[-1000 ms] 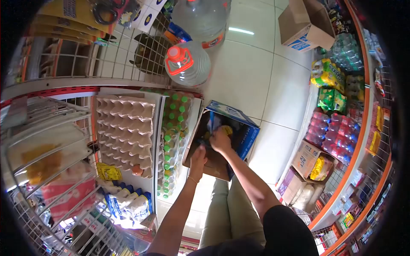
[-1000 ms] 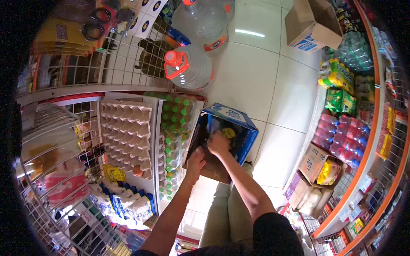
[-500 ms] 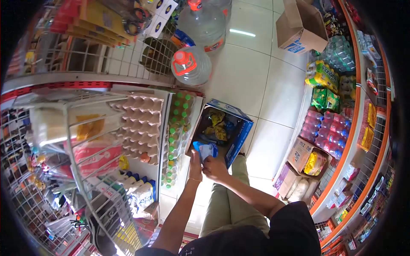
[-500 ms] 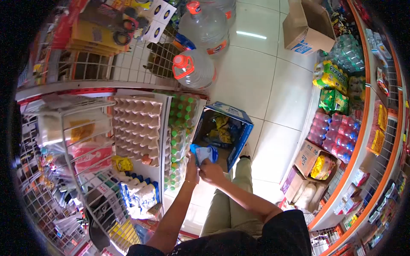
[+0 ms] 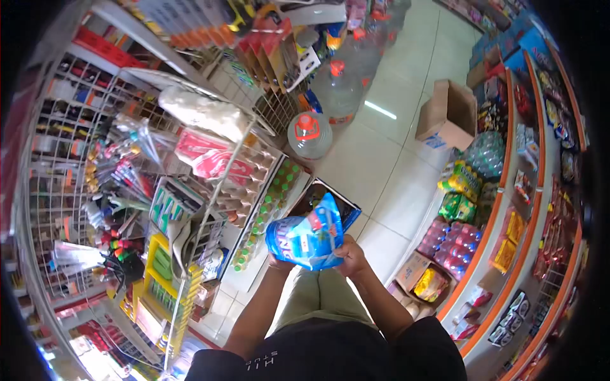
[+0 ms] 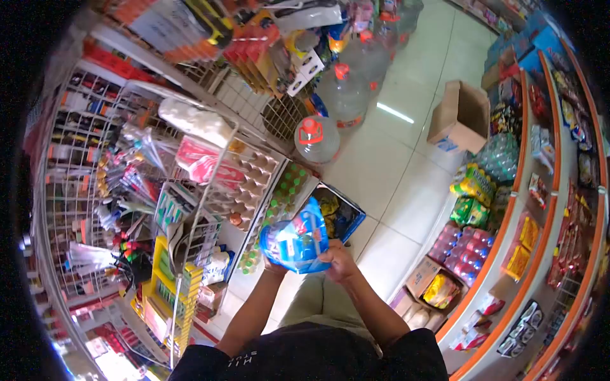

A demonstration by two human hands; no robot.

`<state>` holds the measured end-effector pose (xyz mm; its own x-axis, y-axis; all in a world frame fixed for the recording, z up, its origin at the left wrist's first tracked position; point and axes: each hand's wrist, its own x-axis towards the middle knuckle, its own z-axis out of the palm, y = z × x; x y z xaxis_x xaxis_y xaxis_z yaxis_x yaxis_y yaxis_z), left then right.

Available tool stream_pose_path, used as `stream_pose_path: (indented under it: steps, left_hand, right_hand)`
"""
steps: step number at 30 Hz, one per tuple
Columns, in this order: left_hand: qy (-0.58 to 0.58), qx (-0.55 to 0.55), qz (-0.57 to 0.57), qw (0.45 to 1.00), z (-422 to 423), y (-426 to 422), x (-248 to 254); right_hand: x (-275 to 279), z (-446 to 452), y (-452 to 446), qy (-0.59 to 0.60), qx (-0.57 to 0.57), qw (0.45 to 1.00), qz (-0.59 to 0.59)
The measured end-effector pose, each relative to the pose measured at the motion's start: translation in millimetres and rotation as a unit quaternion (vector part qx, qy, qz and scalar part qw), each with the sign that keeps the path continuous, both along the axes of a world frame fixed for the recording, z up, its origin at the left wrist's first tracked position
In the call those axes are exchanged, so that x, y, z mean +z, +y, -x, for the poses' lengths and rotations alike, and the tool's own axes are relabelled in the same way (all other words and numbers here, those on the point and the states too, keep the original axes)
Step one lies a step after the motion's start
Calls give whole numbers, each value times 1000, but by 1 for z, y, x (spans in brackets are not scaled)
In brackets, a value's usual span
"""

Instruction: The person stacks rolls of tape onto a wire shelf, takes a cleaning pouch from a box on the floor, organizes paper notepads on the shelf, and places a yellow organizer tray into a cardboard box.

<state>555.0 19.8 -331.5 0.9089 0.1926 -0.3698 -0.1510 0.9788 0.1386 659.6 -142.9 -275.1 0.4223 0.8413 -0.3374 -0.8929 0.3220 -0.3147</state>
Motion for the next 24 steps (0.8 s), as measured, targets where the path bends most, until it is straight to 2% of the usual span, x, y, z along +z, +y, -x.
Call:
stream_pose_path:
  steps: [1,3,4,5,7,9,11,13,15,16,17,18,19,20,22,24]
  left_hand:
    - [3,7,-83,997,-3,-1,9]
    - [-21,-35,3,999,-8,6,30]
    - [40,-40,-26,998,-8,5,45]
    - [34,-30,-27,999,-8,3,58]
    - [101,-2,-111,989,-4,-3,84]
    - [87,27,-97,991,12,-10,81]
    - [136,33,-77,987,23,-19,85]
    - [143,57,-45,987,32,-23,107]
    - [88,68,-55,992,48,-22,118]
    - [80,33,-105,991,60,-17,106]
    - [76,41,-105,991,72,-12,95]
    - [-14,31,-72,997,84,-8,85]
    - [-105,20,-40,994,87,-8,107]
    - [93,38,-99,990,94,-18,131]
    - [112,64,-84,988,115,-26,135]
    - [121,109,-61,985,142,-34,146]
  right_hand:
    - [13,-5,-3,-8,10,1000,-1]
    - [32,-16,-12,-25,-31,998,40]
    - [38,-21,-18,-54,-31,998,26]
    - [43,-24,-23,-60,-21,998,24]
    - [53,-25,-32,-103,-20,994,7]
    - [58,-24,-38,-90,-2,996,19]
    - [53,-18,-40,-120,-11,993,12]
    - [68,-9,-35,-128,12,991,37]
    - [74,-3,-34,-254,55,965,22]
    - [87,2,-30,-298,81,951,20]
    - [94,4,-28,-302,88,949,17]
    - [100,7,-26,-365,143,919,-30]
    - [107,12,-25,-425,197,880,-78]
    - [117,20,-23,-440,225,866,-80]
    - [159,41,-13,-461,240,850,-85]
    - [174,61,-9,-487,252,828,-113]
